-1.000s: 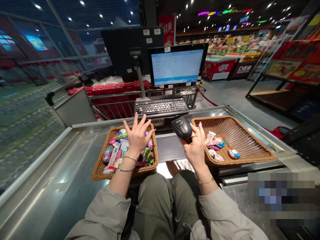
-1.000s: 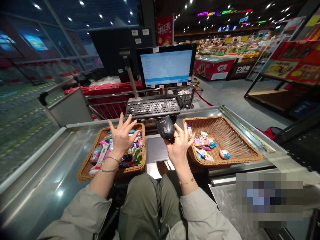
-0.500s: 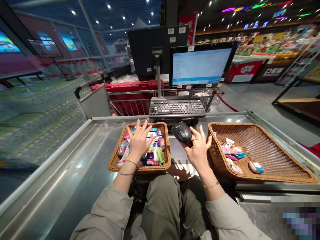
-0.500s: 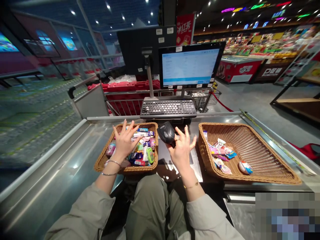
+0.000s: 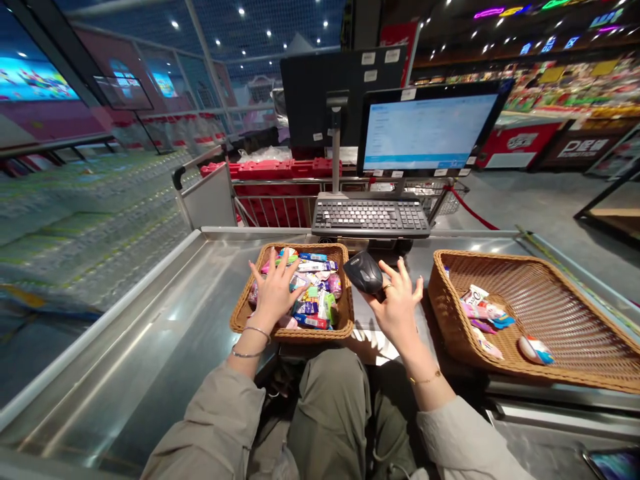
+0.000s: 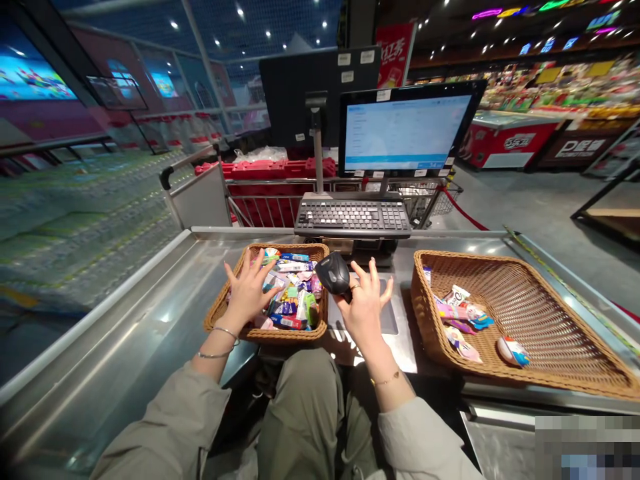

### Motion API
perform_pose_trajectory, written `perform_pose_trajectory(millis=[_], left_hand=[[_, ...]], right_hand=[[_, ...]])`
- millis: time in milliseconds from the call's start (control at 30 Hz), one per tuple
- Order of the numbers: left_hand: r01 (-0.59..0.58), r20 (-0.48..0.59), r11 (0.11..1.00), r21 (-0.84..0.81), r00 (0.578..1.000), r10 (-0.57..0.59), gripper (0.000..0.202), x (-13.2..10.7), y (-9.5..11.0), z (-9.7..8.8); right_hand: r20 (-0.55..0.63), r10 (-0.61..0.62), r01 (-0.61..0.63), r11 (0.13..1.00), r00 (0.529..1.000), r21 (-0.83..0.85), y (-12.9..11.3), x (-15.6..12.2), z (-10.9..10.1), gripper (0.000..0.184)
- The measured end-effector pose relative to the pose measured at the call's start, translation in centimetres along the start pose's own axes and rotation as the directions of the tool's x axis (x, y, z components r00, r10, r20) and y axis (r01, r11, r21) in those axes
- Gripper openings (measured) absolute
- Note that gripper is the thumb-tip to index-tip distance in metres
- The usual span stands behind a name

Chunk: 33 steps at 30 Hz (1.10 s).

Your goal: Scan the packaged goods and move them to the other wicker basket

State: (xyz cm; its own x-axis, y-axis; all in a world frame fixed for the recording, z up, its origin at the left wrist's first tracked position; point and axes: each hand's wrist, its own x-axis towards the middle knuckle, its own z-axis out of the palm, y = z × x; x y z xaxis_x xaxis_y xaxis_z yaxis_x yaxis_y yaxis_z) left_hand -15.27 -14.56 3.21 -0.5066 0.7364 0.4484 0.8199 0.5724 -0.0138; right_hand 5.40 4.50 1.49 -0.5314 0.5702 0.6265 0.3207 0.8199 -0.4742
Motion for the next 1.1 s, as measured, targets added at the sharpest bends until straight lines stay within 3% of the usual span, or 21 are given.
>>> perform_pose_trajectory(millis=[200,500,833,1100], left_hand=[[0.002,0.037,0.999,0.041,0.999,-0.003,0.069,-0.7,-0.8,0.1],[0.038,0.089,0.998,0.054,0.995,-0.042,0.069,-1.9,-1.2,0.2],[0.011,0.166,0.997,0.075,0.986,-0.023,0.038,-2.3,-1.4,0.1],[0.017,0.137,0.999,0.036,0.99,-0.021,0.014,-1.6,-0.9,-0.1]], right_hand=[[0.015,-0.012,0.012,1.0,1.0,-0.005,-0.1,-0.2,0.2,0.025],[0.037,-0.031,0.03,1.0,0.999,0.008,-0.4,-0.6,0.4,0.023],[0.047,-0.049,0.048,0.999,0.998,0.019,-0.7,-1.0,0.8,0.019],[0.047,-0.051,0.05,0.998,0.998,0.025,-0.9,-1.1,0.6,0.018]])
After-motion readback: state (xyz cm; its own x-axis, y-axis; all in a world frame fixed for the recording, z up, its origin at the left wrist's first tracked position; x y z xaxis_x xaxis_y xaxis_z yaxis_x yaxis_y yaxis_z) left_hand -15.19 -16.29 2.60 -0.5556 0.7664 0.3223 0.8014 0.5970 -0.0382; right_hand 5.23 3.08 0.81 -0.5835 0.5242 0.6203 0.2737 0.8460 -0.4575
